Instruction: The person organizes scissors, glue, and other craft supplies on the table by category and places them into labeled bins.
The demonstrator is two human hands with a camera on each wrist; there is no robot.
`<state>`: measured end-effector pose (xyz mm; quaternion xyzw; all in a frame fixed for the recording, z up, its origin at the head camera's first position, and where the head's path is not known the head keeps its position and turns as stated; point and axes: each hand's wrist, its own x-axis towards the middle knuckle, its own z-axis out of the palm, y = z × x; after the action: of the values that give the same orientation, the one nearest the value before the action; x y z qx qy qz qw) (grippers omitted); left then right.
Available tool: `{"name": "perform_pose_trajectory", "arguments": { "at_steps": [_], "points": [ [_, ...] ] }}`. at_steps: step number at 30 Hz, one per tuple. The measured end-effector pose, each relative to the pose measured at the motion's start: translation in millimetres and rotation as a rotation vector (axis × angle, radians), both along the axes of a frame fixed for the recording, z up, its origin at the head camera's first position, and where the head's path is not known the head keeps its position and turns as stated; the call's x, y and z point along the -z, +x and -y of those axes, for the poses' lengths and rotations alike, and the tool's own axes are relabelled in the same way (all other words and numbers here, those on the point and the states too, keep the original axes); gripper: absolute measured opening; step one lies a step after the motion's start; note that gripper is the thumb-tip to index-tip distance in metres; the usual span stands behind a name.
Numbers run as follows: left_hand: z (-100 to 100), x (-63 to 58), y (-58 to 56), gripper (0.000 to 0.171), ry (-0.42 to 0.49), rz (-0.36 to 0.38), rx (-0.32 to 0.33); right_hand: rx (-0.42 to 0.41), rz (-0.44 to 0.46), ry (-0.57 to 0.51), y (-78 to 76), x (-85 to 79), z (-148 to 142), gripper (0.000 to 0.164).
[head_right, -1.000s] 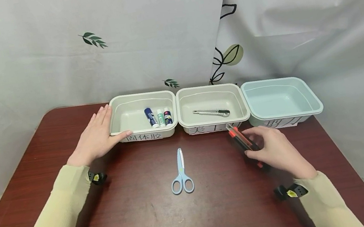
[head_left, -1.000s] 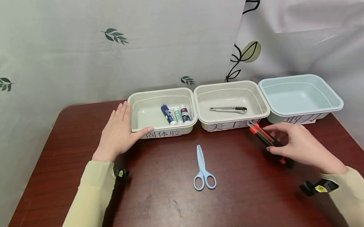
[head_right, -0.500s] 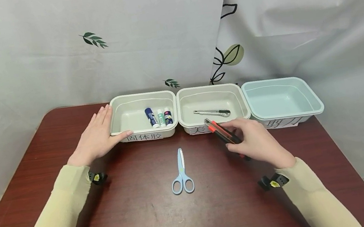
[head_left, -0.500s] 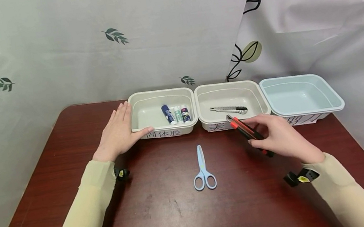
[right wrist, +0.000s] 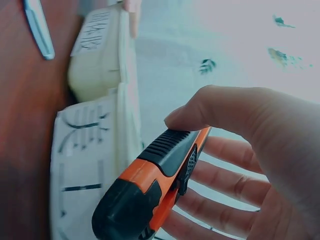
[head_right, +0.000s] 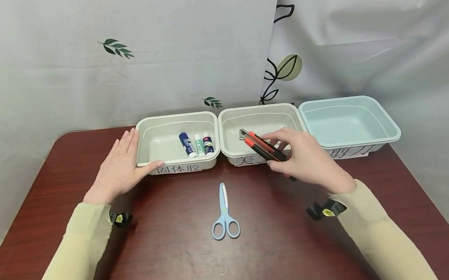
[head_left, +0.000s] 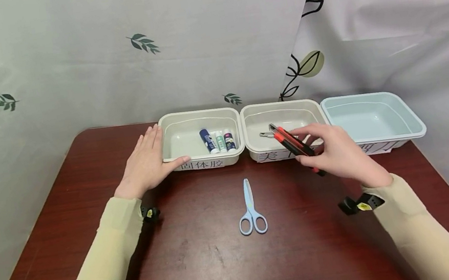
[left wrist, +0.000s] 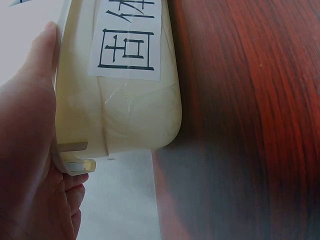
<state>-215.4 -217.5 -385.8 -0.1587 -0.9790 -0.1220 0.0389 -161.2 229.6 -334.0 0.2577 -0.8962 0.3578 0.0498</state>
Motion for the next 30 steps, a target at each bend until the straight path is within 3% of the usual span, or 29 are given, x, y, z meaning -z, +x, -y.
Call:
{"name": "perform_pose_trajectory", "arguments": {
  "at_steps": [6,11,20,30],
  "points": [
    [0.3,-0.1,0.1,0.117,0.0,0.004,-0.003,0.014,-0.095,-0.018,-12.7,-17.8,4.5,0.054],
    [0.3,0.4,-0.2,0.117,0.0,-0.006,-0.001,0.033,-0.118,-0.039,-25.9,-30.8,6.7,0.053],
    [0.3,1.5,-1.0,0.117,-0.006,-0.005,0.001,0.067,-0.096,-0.027,-53.1,-43.0,9.3,0.047],
    [0.1,1.4,-0.7,0.117,-0.003,-0.007,0.001,0.095,0.008,0.078,-84.6,-34.6,8.5,0.046]
  ]
}}
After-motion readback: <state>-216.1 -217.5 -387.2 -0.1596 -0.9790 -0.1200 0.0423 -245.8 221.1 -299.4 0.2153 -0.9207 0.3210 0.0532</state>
